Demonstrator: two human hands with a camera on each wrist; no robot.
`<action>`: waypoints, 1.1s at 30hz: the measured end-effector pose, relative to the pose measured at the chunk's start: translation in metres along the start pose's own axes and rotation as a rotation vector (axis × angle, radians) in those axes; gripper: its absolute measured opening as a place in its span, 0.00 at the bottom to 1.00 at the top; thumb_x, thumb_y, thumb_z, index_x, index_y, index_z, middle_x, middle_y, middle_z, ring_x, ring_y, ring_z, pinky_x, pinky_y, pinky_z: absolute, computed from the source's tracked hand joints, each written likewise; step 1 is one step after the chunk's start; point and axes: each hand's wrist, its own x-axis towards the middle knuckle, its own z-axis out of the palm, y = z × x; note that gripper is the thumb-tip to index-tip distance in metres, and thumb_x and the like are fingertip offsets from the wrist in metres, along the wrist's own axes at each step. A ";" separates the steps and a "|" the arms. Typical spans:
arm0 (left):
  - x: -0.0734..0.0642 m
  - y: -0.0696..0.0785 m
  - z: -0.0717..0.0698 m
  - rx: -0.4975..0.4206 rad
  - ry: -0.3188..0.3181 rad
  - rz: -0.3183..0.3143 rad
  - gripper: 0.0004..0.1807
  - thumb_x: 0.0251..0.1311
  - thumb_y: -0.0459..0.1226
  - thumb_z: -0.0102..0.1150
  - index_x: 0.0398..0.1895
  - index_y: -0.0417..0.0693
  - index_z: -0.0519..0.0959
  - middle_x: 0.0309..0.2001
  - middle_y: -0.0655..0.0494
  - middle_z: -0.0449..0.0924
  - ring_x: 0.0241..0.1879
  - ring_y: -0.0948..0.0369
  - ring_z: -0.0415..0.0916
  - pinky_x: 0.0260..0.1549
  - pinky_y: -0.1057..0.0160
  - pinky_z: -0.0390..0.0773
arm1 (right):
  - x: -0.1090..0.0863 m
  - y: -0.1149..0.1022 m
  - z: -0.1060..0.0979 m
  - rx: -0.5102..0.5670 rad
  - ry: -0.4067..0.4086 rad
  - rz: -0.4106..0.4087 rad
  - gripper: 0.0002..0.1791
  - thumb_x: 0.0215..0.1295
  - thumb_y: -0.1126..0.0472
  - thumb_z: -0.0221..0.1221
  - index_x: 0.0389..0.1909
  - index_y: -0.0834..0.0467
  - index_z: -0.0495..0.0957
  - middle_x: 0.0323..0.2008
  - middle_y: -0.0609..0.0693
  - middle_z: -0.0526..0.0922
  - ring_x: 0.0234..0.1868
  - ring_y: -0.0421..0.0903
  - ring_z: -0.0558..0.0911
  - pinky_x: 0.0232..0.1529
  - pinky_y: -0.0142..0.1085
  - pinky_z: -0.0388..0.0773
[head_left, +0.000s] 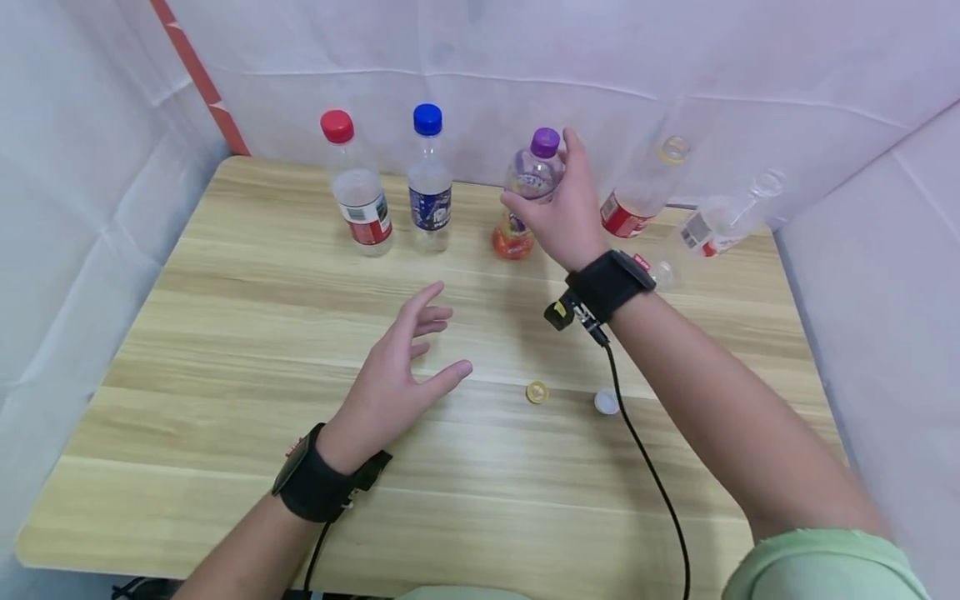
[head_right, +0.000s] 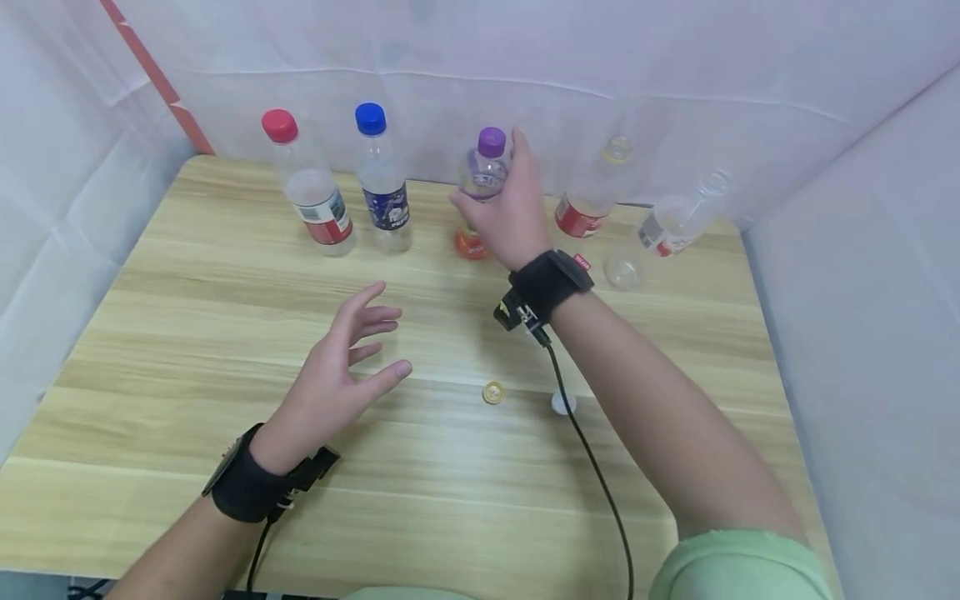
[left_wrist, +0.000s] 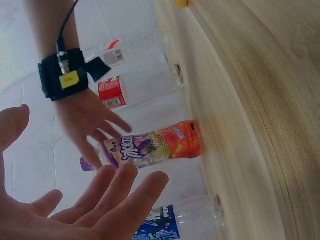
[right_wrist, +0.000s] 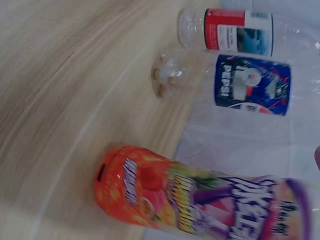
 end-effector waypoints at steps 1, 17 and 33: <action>0.000 -0.001 -0.001 0.002 0.003 0.001 0.50 0.64 0.49 0.73 0.83 0.72 0.51 0.70 0.61 0.72 0.70 0.61 0.71 0.67 0.45 0.76 | 0.004 0.003 0.004 0.014 0.002 0.016 0.61 0.64 0.49 0.73 0.85 0.51 0.41 0.78 0.54 0.63 0.75 0.47 0.70 0.75 0.39 0.69; 0.001 -0.005 -0.008 0.043 0.045 0.017 0.50 0.63 0.50 0.73 0.83 0.71 0.52 0.70 0.59 0.73 0.70 0.61 0.71 0.66 0.46 0.78 | -0.017 -0.005 -0.013 0.179 -0.021 0.039 0.46 0.62 0.54 0.75 0.75 0.47 0.57 0.69 0.53 0.75 0.66 0.48 0.78 0.68 0.45 0.77; 0.005 0.006 0.008 0.098 -0.021 -0.002 0.59 0.53 0.55 0.80 0.83 0.77 0.50 0.75 0.61 0.64 0.73 0.60 0.65 0.68 0.47 0.75 | -0.134 -0.026 -0.017 0.363 -0.281 -0.093 0.41 0.63 0.65 0.73 0.73 0.52 0.62 0.66 0.52 0.78 0.64 0.50 0.81 0.57 0.45 0.85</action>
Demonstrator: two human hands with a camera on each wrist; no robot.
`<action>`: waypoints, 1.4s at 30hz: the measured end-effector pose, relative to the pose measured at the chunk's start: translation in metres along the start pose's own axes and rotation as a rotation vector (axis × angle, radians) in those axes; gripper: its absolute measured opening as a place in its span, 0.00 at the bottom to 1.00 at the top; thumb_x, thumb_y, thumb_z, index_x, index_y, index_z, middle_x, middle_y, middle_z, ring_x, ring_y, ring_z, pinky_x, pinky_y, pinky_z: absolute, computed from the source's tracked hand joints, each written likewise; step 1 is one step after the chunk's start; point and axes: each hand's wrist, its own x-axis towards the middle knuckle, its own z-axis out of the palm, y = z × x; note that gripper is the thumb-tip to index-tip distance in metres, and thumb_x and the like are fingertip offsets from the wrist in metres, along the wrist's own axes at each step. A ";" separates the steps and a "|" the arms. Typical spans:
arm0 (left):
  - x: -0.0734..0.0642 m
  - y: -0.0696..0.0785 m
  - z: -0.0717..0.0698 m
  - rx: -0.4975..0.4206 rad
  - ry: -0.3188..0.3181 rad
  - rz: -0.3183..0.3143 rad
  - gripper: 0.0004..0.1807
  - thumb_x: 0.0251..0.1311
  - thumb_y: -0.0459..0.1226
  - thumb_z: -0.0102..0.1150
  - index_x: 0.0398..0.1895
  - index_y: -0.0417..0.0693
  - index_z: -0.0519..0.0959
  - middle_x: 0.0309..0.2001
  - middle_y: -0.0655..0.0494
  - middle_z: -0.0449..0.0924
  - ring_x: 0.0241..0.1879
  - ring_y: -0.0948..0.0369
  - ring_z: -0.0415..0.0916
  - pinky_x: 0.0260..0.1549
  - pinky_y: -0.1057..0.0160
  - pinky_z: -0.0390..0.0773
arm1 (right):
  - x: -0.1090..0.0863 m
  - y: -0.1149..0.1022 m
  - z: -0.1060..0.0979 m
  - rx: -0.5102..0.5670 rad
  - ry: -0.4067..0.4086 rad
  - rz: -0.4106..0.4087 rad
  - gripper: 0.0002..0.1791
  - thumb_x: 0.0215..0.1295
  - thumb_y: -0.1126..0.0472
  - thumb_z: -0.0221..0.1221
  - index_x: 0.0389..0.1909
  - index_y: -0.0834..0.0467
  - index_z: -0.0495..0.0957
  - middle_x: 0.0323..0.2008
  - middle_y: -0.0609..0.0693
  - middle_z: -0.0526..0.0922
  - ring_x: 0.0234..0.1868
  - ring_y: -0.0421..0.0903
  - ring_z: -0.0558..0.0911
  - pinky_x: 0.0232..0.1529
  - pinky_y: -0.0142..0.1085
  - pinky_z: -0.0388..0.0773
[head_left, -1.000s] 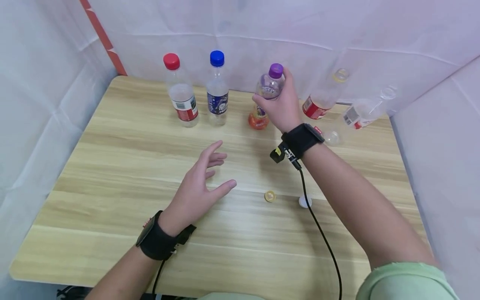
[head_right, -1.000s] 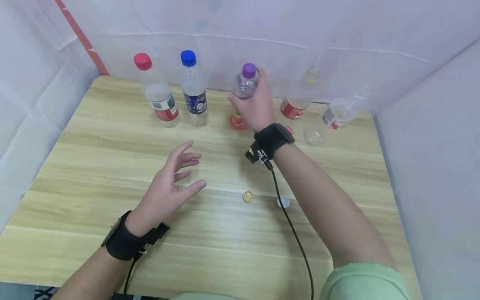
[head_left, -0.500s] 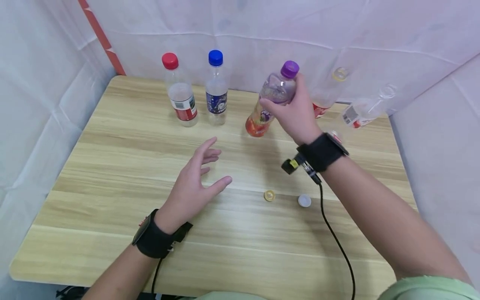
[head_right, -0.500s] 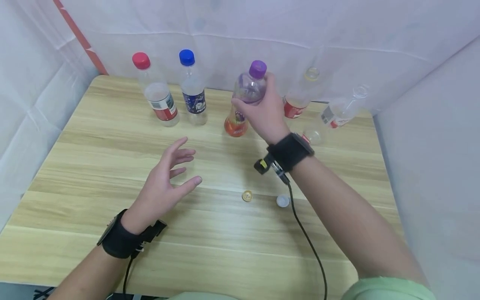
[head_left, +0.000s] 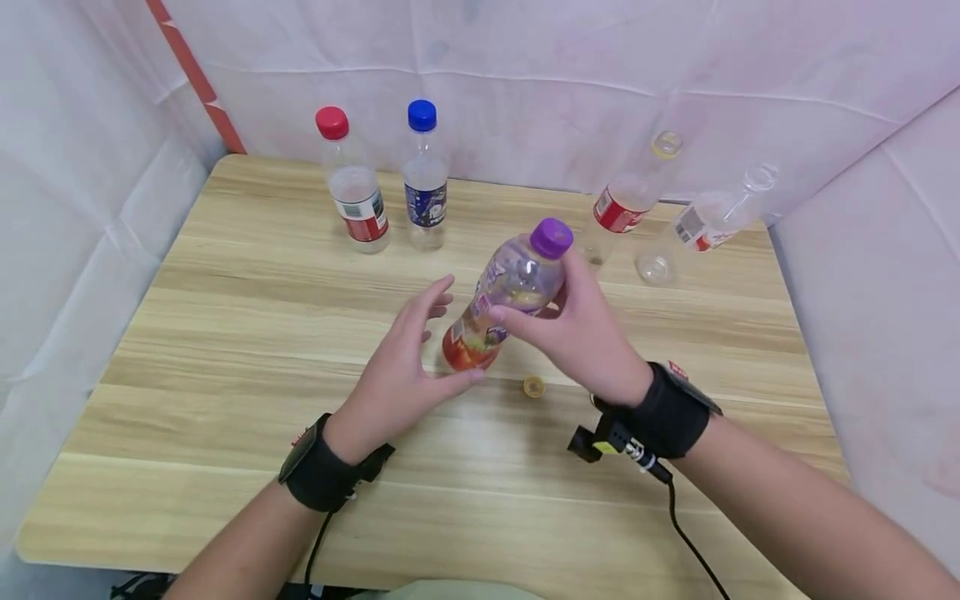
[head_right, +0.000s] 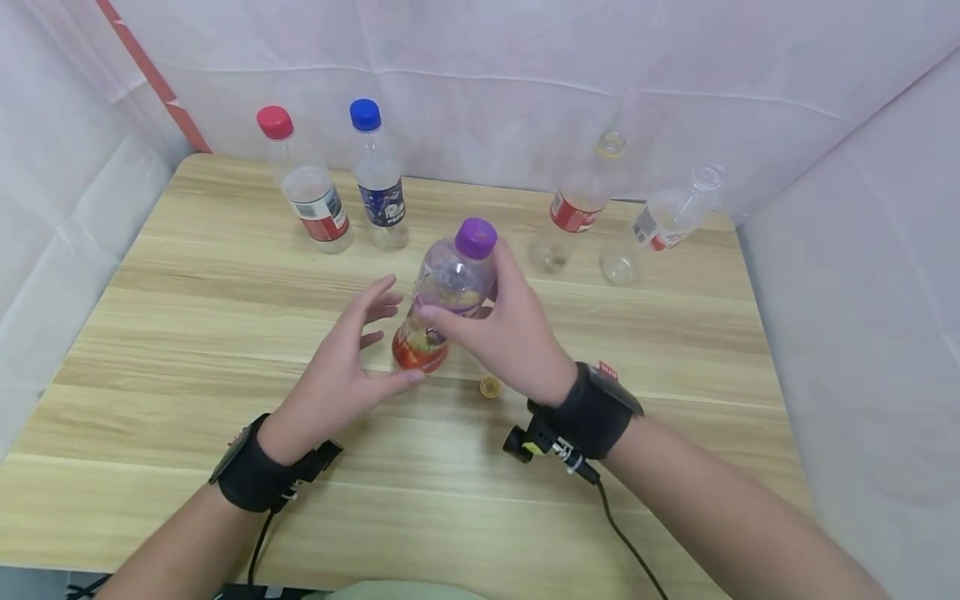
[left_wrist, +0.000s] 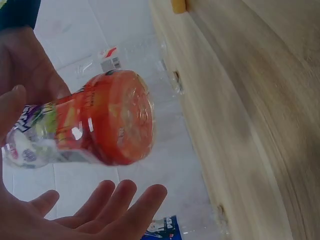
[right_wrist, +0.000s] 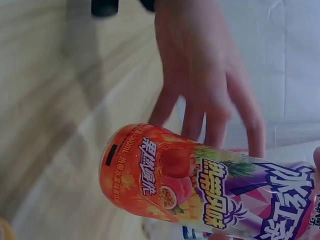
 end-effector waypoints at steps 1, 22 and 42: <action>0.000 0.000 0.001 0.009 -0.013 -0.006 0.60 0.52 0.56 0.80 0.83 0.78 0.49 0.76 0.61 0.64 0.74 0.60 0.65 0.68 0.46 0.75 | -0.003 0.000 0.003 0.016 -0.007 0.007 0.41 0.64 0.65 0.73 0.73 0.52 0.62 0.66 0.52 0.78 0.65 0.50 0.81 0.57 0.45 0.85; -0.002 -0.006 0.007 0.150 -0.050 0.076 0.42 0.56 0.53 0.78 0.73 0.62 0.71 0.61 0.61 0.79 0.57 0.63 0.78 0.56 0.55 0.83 | -0.032 0.013 -0.001 0.080 -0.023 0.100 0.40 0.69 0.67 0.67 0.77 0.49 0.59 0.68 0.51 0.76 0.65 0.50 0.79 0.58 0.37 0.83; -0.013 -0.012 0.000 0.333 -0.038 0.135 0.44 0.55 0.44 0.81 0.75 0.60 0.72 0.53 0.56 0.80 0.47 0.61 0.76 0.44 0.61 0.82 | -0.038 -0.004 -0.036 -0.350 0.044 -0.158 0.13 0.64 0.70 0.70 0.48 0.56 0.89 0.38 0.45 0.84 0.29 0.42 0.82 0.32 0.28 0.84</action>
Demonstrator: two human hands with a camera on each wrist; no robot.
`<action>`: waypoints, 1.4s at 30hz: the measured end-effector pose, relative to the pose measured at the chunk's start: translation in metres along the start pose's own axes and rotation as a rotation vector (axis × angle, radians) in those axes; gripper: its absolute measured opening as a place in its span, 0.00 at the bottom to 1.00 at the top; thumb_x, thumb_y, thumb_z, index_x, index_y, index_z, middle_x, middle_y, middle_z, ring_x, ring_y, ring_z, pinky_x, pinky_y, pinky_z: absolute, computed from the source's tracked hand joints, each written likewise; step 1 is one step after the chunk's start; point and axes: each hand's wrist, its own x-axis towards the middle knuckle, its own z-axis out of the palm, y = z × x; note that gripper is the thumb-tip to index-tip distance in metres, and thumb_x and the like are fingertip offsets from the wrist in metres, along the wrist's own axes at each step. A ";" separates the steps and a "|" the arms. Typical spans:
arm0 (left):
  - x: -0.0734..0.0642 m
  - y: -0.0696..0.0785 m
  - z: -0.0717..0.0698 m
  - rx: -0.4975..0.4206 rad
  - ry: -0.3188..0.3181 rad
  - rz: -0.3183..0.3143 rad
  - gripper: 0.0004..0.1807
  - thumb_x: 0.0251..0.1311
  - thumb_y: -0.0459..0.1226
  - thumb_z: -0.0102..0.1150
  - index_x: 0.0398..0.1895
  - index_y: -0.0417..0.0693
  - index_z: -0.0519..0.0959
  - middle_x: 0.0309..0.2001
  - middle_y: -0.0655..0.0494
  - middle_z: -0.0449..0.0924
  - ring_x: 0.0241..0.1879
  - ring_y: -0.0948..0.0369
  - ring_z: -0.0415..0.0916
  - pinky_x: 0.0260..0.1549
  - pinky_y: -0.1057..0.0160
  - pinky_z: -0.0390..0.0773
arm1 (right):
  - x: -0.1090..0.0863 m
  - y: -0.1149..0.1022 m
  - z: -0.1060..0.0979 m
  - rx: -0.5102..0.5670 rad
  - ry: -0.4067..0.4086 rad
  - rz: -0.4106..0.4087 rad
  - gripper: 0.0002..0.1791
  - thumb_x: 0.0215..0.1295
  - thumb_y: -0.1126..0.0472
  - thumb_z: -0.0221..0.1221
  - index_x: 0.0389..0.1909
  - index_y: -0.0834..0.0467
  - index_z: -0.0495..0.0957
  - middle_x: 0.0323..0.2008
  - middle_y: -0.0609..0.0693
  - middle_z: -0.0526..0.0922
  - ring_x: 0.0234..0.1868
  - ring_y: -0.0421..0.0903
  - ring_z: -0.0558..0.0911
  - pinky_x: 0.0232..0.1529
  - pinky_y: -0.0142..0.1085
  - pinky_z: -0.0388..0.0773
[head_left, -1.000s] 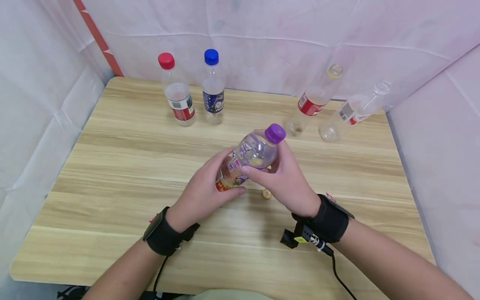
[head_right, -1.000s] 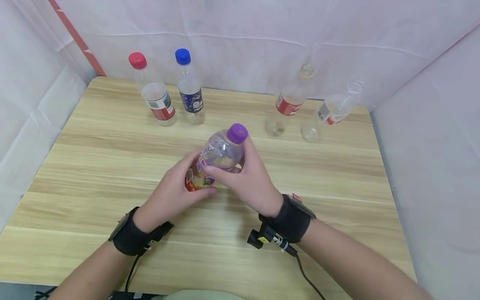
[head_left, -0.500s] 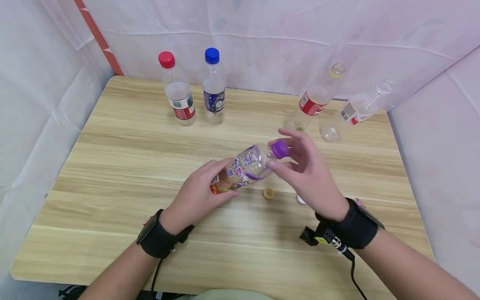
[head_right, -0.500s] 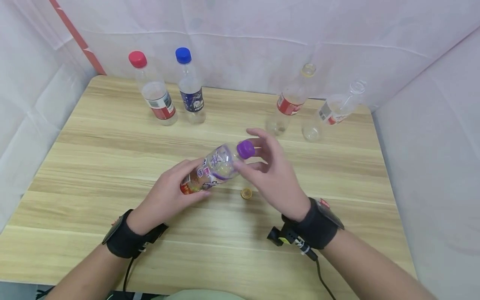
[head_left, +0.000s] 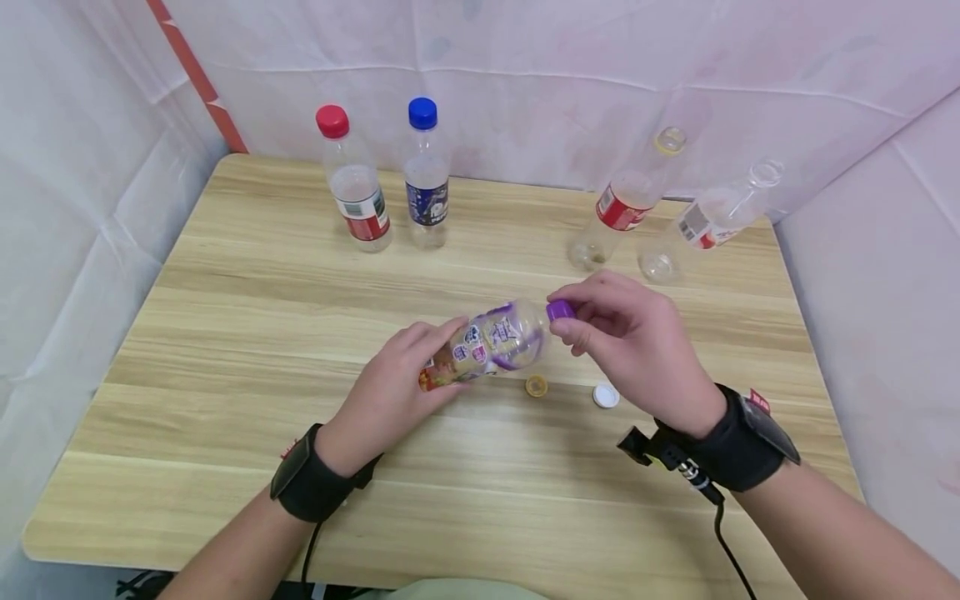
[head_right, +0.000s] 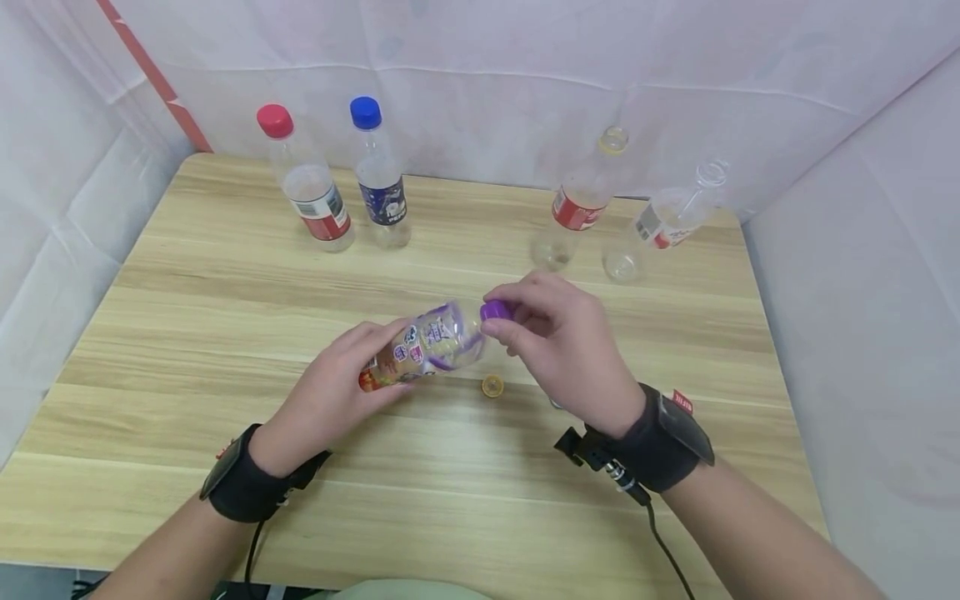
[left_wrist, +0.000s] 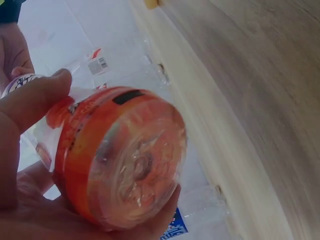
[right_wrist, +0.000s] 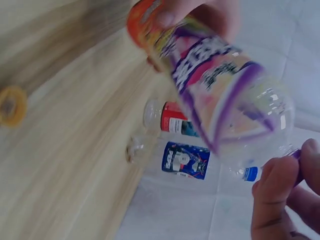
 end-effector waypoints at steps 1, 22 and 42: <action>0.000 0.000 0.000 -0.002 -0.007 0.007 0.43 0.55 0.43 0.81 0.75 0.59 0.72 0.53 0.56 0.80 0.47 0.61 0.76 0.44 0.61 0.82 | 0.000 0.000 0.000 -0.006 0.004 -0.022 0.13 0.62 0.71 0.71 0.47 0.56 0.89 0.37 0.45 0.84 0.29 0.41 0.82 0.32 0.27 0.83; -0.001 -0.006 -0.011 -0.139 -0.173 0.004 0.41 0.60 0.46 0.77 0.77 0.62 0.70 0.54 0.61 0.80 0.47 0.64 0.77 0.46 0.62 0.82 | 0.004 0.014 -0.006 -0.017 -0.040 -0.304 0.26 0.50 0.80 0.73 0.51 0.60 0.88 0.47 0.50 0.88 0.44 0.39 0.83 0.44 0.23 0.81; 0.001 -0.004 -0.001 0.044 -0.027 0.035 0.43 0.55 0.43 0.81 0.75 0.60 0.73 0.50 0.57 0.80 0.40 0.63 0.75 0.38 0.63 0.79 | 0.004 0.011 -0.001 -0.063 -0.006 -0.101 0.09 0.62 0.69 0.72 0.41 0.54 0.88 0.37 0.41 0.84 0.30 0.37 0.81 0.31 0.25 0.81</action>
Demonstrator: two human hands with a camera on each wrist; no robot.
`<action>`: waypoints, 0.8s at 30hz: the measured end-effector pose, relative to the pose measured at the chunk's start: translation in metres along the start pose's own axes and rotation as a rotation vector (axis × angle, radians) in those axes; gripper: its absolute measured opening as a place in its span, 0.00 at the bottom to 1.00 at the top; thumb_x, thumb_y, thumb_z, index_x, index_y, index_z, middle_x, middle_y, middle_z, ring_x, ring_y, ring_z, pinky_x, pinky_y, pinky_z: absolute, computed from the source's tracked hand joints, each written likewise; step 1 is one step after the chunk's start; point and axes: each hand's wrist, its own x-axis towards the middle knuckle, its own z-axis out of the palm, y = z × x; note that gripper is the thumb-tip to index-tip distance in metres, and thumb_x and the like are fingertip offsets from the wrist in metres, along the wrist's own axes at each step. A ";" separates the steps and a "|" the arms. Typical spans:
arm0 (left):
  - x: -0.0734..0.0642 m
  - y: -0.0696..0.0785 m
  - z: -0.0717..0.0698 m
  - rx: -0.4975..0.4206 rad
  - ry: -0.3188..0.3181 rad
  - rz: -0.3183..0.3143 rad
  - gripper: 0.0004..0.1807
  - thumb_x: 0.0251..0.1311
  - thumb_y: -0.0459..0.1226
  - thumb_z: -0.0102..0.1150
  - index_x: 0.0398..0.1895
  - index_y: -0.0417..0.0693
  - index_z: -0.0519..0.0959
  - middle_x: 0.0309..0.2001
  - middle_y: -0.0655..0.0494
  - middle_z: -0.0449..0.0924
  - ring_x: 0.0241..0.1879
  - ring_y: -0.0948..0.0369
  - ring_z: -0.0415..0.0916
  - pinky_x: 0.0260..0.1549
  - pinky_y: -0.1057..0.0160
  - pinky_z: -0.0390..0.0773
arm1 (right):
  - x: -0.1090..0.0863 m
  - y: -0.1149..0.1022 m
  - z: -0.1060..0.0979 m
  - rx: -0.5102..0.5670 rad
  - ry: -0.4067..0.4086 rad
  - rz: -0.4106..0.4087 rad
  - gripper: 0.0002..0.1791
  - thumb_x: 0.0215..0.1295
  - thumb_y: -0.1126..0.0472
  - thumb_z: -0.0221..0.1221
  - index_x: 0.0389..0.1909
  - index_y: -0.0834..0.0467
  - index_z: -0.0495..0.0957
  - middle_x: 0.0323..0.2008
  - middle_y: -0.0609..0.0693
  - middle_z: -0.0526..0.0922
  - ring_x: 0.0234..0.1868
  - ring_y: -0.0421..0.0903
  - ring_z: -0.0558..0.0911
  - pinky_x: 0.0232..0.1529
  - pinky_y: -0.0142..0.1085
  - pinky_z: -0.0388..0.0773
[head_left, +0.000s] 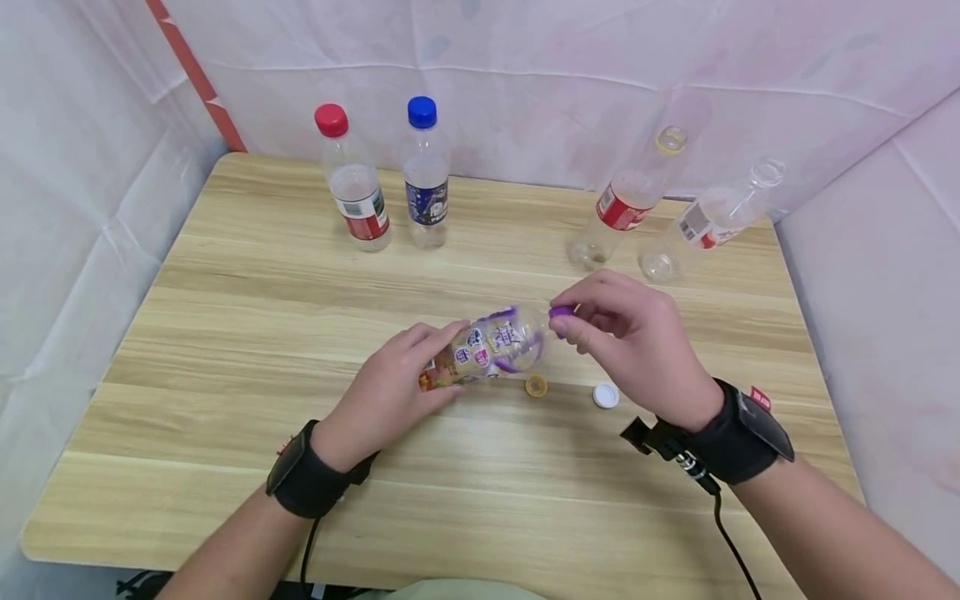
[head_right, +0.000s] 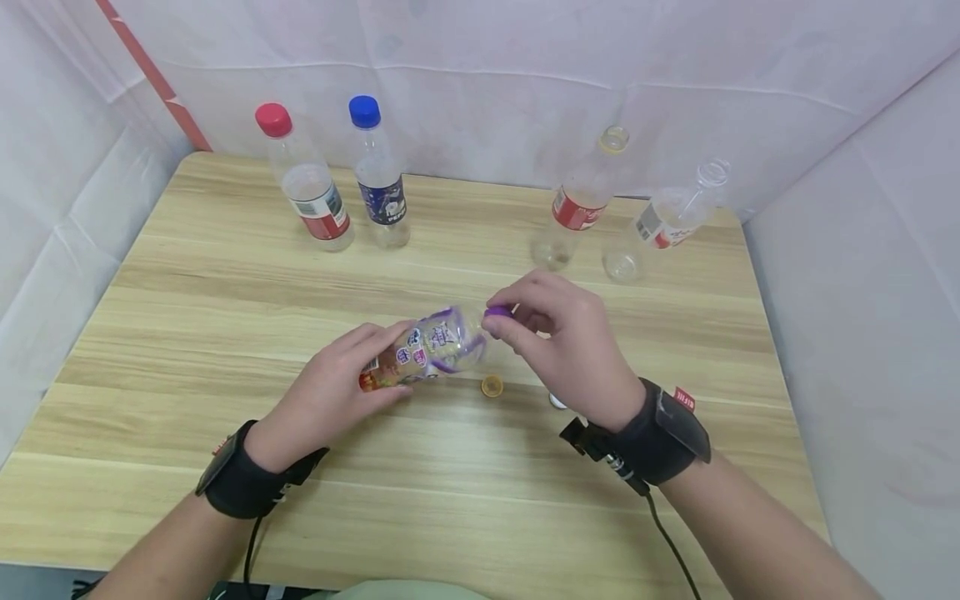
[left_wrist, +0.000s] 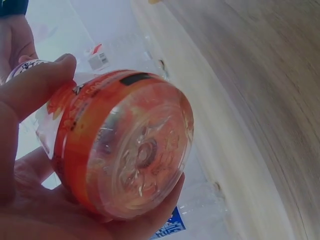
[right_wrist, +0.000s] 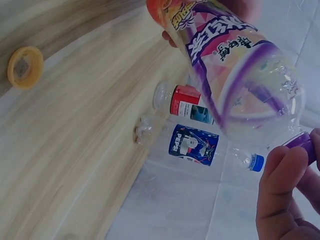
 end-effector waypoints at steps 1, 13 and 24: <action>0.000 0.000 0.000 -0.007 -0.007 -0.002 0.43 0.55 0.43 0.81 0.75 0.60 0.73 0.50 0.57 0.80 0.41 0.63 0.75 0.38 0.63 0.79 | 0.000 0.000 0.000 0.003 0.004 -0.023 0.10 0.61 0.70 0.72 0.41 0.55 0.88 0.38 0.41 0.84 0.31 0.36 0.81 0.32 0.24 0.81; 0.000 -0.002 -0.008 -0.114 -0.123 -0.033 0.41 0.59 0.45 0.78 0.76 0.64 0.70 0.52 0.60 0.80 0.44 0.64 0.77 0.42 0.63 0.81 | -0.001 0.006 -0.003 -0.041 -0.004 -0.224 0.18 0.52 0.77 0.74 0.43 0.58 0.88 0.44 0.47 0.86 0.41 0.37 0.81 0.43 0.23 0.79; 0.002 -0.001 -0.005 -0.016 -0.060 -0.044 0.42 0.57 0.47 0.80 0.75 0.62 0.72 0.53 0.58 0.81 0.43 0.62 0.77 0.40 0.62 0.80 | 0.002 0.007 0.000 -0.073 -0.040 0.091 0.13 0.68 0.61 0.70 0.52 0.54 0.87 0.41 0.45 0.88 0.33 0.38 0.84 0.39 0.23 0.83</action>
